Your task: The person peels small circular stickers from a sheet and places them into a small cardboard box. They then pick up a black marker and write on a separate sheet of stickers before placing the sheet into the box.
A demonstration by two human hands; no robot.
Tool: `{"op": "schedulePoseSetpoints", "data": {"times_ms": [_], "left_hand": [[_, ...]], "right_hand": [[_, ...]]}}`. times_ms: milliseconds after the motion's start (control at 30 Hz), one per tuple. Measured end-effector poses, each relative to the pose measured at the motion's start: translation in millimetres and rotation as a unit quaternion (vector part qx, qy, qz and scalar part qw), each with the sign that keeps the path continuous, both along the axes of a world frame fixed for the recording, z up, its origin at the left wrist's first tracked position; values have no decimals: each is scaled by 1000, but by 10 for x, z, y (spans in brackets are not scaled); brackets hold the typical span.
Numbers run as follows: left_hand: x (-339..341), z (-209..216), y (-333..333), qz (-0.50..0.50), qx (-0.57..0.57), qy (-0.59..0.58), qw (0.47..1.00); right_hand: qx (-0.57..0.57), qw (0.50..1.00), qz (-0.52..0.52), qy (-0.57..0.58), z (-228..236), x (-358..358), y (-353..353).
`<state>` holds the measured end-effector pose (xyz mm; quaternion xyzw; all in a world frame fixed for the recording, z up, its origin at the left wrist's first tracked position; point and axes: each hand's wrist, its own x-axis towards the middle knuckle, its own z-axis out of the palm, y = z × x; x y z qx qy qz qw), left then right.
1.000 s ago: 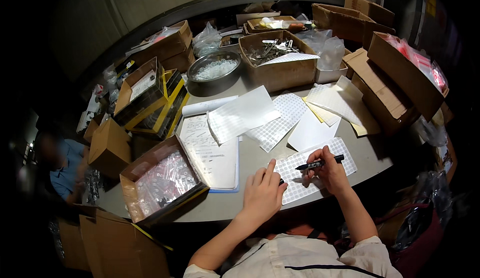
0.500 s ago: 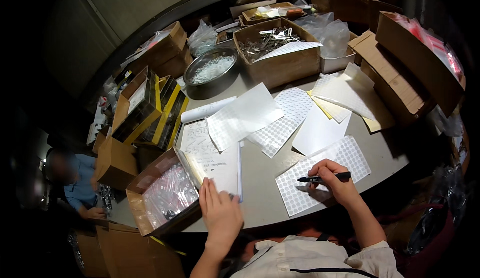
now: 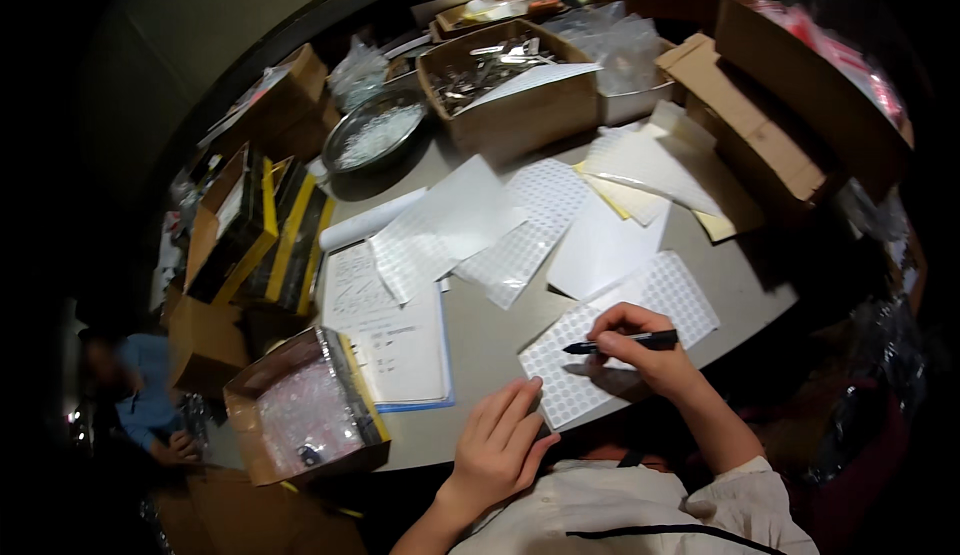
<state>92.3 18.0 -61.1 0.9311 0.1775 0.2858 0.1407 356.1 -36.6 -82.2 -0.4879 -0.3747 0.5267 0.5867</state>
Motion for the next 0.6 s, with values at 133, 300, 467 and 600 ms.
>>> {"op": "schedulePoseSetpoints", "data": {"times_ms": [133,300,467,600], "left_hand": [[279,-174,40,20,-48,23,998],[266,-340,1,81,24,24,996],[265,-350,-114,78,60,-1,995],[127,-406,-80,17,127,-48,991]], "right_hand": [[79,997,9,0,-244,67,25],[79,991,3,-111,42,-86,134],[97,975,-32,-197,16,-191,183],[45,980,1,-194,158,-278,151]]}}
